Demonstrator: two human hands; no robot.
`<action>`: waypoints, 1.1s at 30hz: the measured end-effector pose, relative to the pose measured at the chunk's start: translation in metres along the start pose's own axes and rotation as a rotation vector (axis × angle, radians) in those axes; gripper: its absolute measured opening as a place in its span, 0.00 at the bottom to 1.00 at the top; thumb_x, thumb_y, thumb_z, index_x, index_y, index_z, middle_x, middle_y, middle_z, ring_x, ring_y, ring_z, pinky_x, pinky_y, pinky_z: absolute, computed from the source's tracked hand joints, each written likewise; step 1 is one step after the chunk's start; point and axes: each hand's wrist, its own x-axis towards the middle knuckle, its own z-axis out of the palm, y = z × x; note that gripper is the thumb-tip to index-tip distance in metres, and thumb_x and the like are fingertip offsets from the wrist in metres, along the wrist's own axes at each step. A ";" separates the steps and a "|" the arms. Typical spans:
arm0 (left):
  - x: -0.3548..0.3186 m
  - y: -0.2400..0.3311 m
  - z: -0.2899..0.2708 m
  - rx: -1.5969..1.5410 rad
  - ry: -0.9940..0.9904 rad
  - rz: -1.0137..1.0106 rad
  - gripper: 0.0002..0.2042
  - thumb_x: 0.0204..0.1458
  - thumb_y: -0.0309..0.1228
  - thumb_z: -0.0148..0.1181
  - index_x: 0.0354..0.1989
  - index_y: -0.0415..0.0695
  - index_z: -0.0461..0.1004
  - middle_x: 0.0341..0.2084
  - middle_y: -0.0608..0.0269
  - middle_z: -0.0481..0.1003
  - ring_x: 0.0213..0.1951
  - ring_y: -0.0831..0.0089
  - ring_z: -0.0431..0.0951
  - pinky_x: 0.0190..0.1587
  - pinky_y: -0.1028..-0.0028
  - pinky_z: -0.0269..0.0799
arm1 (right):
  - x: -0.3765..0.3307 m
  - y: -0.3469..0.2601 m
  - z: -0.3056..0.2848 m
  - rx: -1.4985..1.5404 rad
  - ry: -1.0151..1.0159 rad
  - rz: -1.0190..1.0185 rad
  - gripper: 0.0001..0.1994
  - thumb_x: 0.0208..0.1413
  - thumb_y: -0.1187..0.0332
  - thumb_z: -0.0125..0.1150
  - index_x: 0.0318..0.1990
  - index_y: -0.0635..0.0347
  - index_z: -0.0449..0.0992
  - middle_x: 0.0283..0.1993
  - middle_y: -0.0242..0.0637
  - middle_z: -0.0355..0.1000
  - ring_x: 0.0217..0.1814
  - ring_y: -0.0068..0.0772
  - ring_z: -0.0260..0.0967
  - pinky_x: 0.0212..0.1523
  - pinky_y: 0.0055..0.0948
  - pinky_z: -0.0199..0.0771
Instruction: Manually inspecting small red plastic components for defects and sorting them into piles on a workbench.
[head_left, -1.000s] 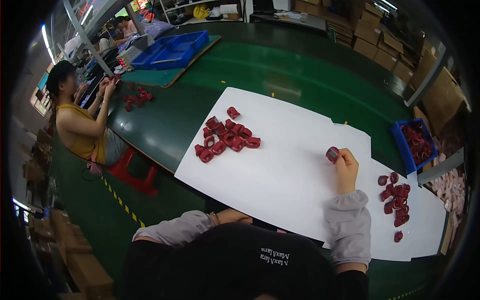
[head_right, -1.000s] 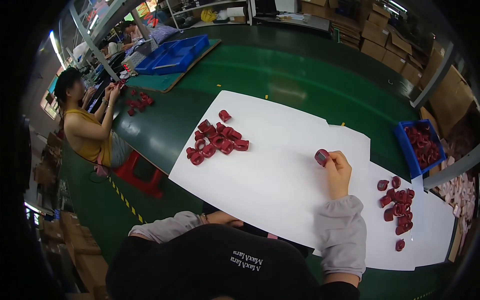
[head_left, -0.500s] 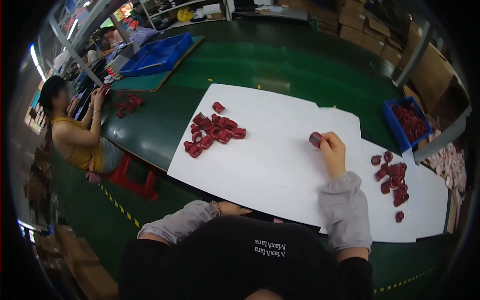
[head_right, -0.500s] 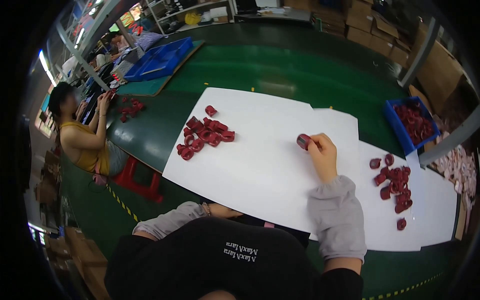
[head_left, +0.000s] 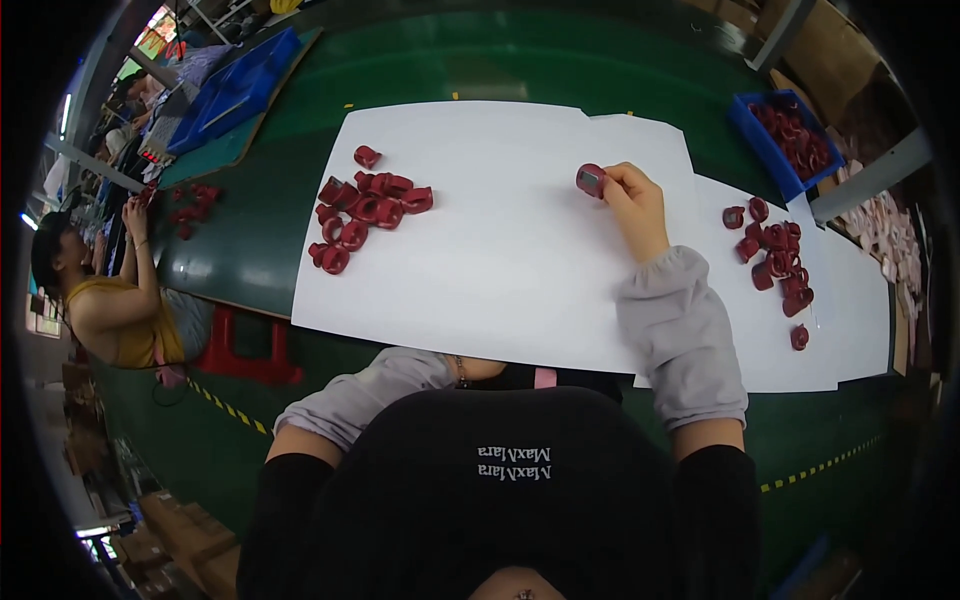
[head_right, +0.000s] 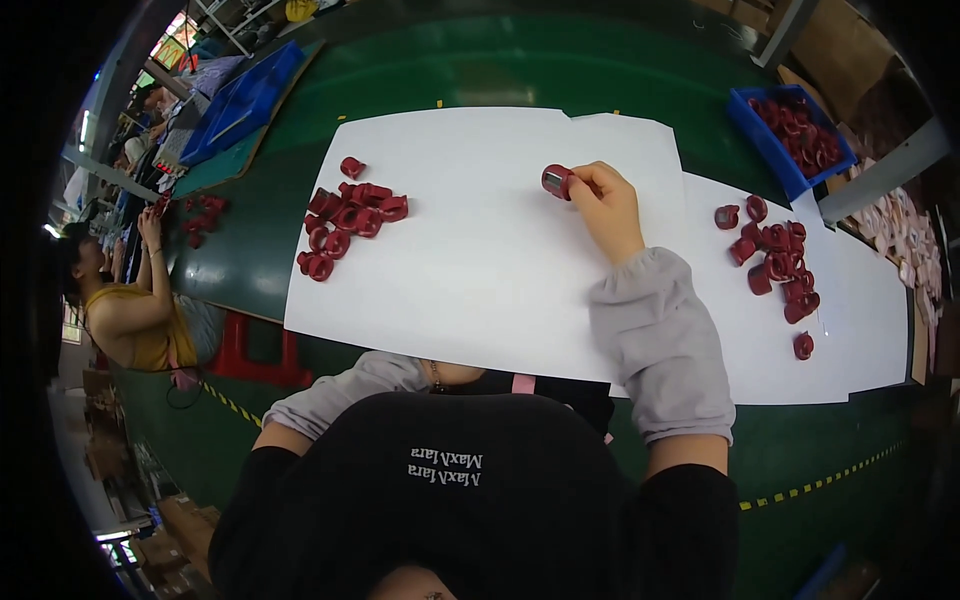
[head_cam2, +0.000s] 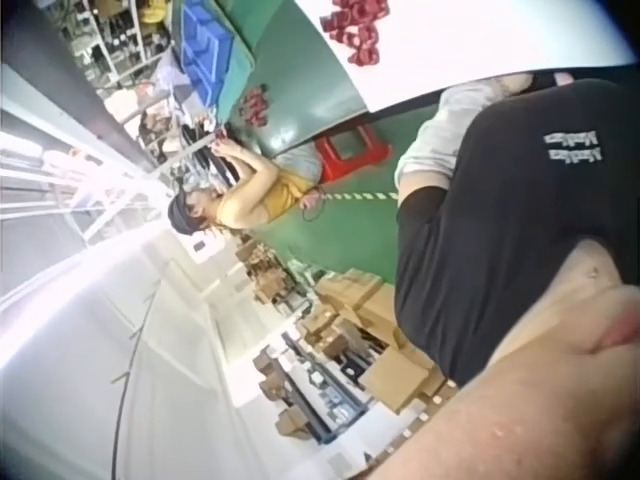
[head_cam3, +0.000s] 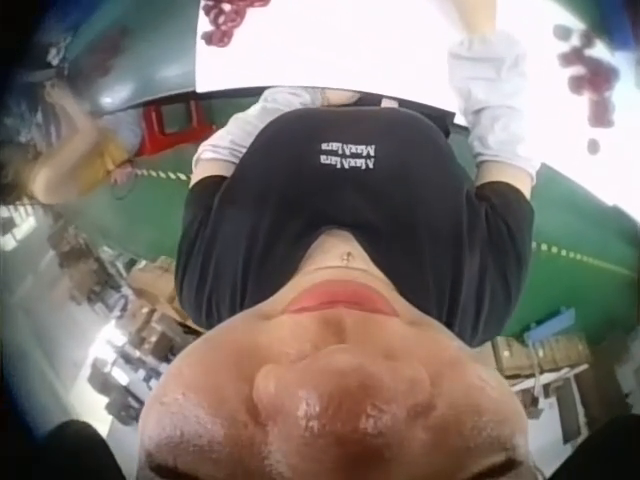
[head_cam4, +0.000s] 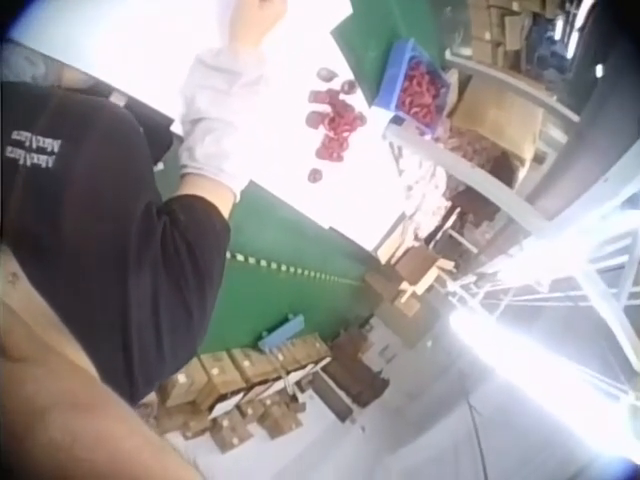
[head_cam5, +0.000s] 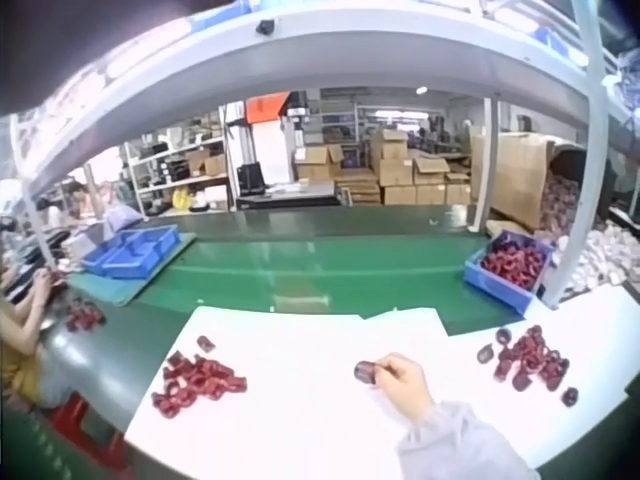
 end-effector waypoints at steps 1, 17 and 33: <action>-0.008 -0.009 0.025 -0.277 0.083 -0.186 0.13 0.57 0.36 0.50 0.44 0.42 0.74 0.36 0.55 0.76 0.38 0.69 0.77 0.39 0.70 0.73 | 0.002 -0.002 0.004 0.002 -0.005 -0.001 0.05 0.52 0.78 0.52 0.32 0.70 0.74 0.33 0.33 0.69 0.33 0.21 0.67 0.35 0.19 0.69; -0.054 0.026 -0.150 -0.936 -0.430 -0.082 0.09 0.52 0.32 0.55 0.38 0.42 0.76 0.34 0.57 0.75 0.37 0.64 0.76 0.41 0.70 0.70 | -0.001 0.008 -0.001 -0.069 -0.007 -0.012 0.06 0.52 0.77 0.51 0.33 0.70 0.74 0.33 0.33 0.69 0.34 0.21 0.66 0.37 0.20 0.67; -0.022 0.051 -0.131 -0.447 -0.503 -0.022 0.10 0.49 0.34 0.52 0.31 0.40 0.75 0.28 0.57 0.75 0.34 0.59 0.78 0.37 0.64 0.73 | -0.003 0.009 -0.002 -0.101 0.016 -0.014 0.04 0.50 0.76 0.55 0.30 0.69 0.74 0.31 0.34 0.69 0.31 0.23 0.66 0.33 0.20 0.66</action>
